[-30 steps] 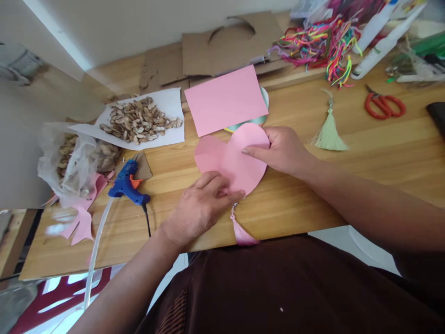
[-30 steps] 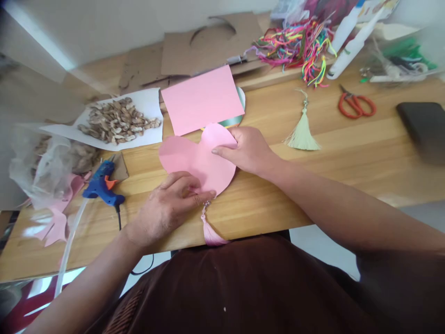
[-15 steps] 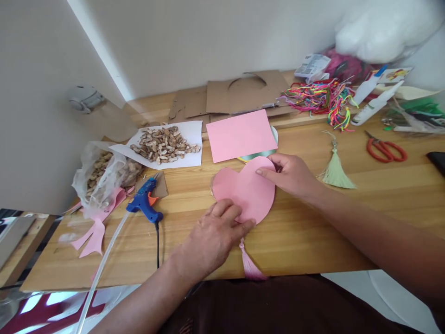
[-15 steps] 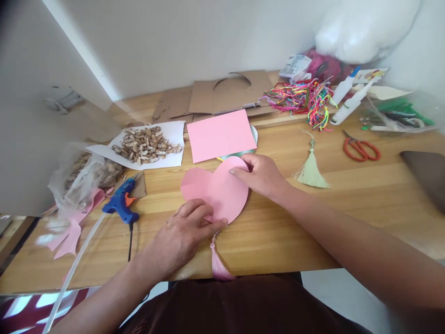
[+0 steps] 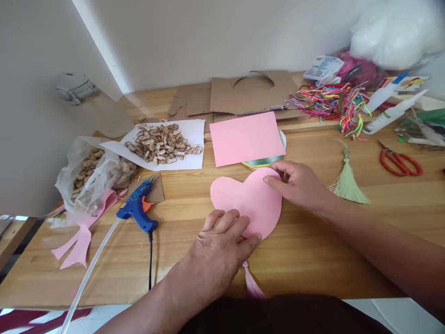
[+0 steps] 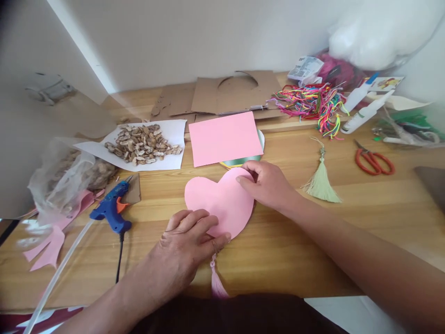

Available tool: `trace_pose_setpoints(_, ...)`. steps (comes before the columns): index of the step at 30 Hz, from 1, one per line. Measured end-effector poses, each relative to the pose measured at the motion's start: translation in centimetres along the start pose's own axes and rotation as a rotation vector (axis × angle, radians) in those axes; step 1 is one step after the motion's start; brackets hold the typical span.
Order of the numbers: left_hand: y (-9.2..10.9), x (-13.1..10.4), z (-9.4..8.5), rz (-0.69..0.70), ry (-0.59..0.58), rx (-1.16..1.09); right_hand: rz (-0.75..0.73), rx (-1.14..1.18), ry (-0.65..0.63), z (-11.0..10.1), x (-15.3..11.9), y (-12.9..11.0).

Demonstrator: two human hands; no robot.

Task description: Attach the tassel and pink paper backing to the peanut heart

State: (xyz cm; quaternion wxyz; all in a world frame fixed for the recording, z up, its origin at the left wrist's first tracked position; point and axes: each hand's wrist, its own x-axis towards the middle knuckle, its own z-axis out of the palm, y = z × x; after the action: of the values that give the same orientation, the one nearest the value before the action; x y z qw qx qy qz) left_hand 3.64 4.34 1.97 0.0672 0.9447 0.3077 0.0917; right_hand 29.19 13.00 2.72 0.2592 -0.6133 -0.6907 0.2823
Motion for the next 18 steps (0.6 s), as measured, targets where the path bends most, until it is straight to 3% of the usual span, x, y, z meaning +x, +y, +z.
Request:
trace_pose_setpoints(8,-0.1,0.1,0.0,0.064,-0.002,-0.020,-0.026,-0.004,0.024,0.0,0.4,0.3)
trace_pose_setpoints(18,-0.2,0.5,-0.6,0.031,-0.032,-0.052,-0.022,-0.018,0.060,0.3,0.8,1.4)
